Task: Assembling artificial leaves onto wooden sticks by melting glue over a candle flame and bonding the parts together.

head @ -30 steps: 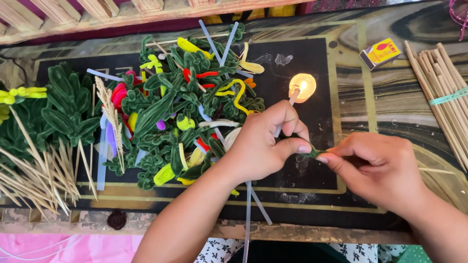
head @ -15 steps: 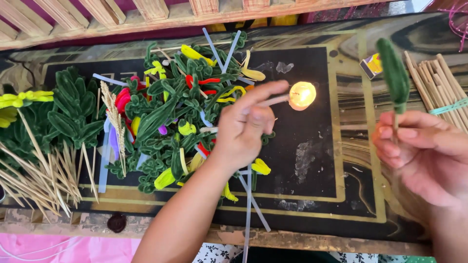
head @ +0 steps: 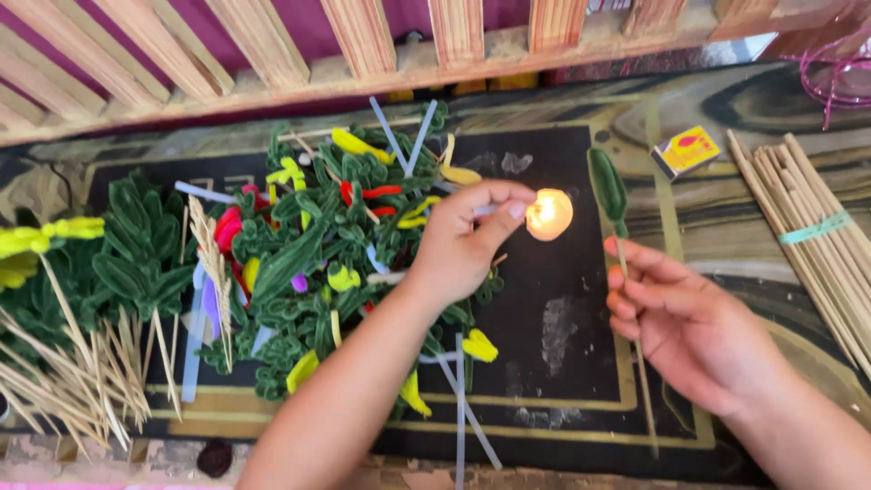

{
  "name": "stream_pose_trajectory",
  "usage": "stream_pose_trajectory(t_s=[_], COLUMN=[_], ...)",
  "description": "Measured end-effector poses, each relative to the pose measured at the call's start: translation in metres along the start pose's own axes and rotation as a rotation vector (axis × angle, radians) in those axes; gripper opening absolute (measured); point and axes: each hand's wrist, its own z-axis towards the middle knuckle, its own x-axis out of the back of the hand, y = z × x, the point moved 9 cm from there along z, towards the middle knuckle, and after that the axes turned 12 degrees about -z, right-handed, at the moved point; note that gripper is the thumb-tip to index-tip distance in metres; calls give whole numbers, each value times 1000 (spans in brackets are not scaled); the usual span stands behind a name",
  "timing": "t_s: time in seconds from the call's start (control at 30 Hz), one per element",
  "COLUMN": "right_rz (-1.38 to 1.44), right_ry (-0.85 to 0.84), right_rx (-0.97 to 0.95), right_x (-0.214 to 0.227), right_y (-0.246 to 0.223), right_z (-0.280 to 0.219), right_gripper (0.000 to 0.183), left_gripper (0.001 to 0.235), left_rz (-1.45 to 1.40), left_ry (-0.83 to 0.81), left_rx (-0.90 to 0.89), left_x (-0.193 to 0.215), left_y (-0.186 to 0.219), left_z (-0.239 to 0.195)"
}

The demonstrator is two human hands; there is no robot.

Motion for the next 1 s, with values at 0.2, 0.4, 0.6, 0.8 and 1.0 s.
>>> stream_pose_trajectory(t_s=[0.2, 0.4, 0.6, 0.8, 1.0], right_rz=[-46, -39, -28, 2, -9], right_ry=[85, 62, 40, 27, 40], right_rx=[-5, -14, -5, 22, 20], right_x=[3, -1, -2, -4, -3], right_y=[5, 7, 6, 4, 5], right_z=[-4, -1, 0, 2, 3], right_gripper=[47, 34, 38, 36, 36], left_gripper=[15, 25, 22, 21, 21], left_rz=[112, 188, 249, 262, 255], left_ry=[34, 12, 20, 19, 13], left_rx=[-12, -3, -38, -51, -64], left_x=[3, 5, 5, 5, 4], left_y=[6, 3, 8, 6, 9], left_z=[-5, -6, -6, -6, -6])
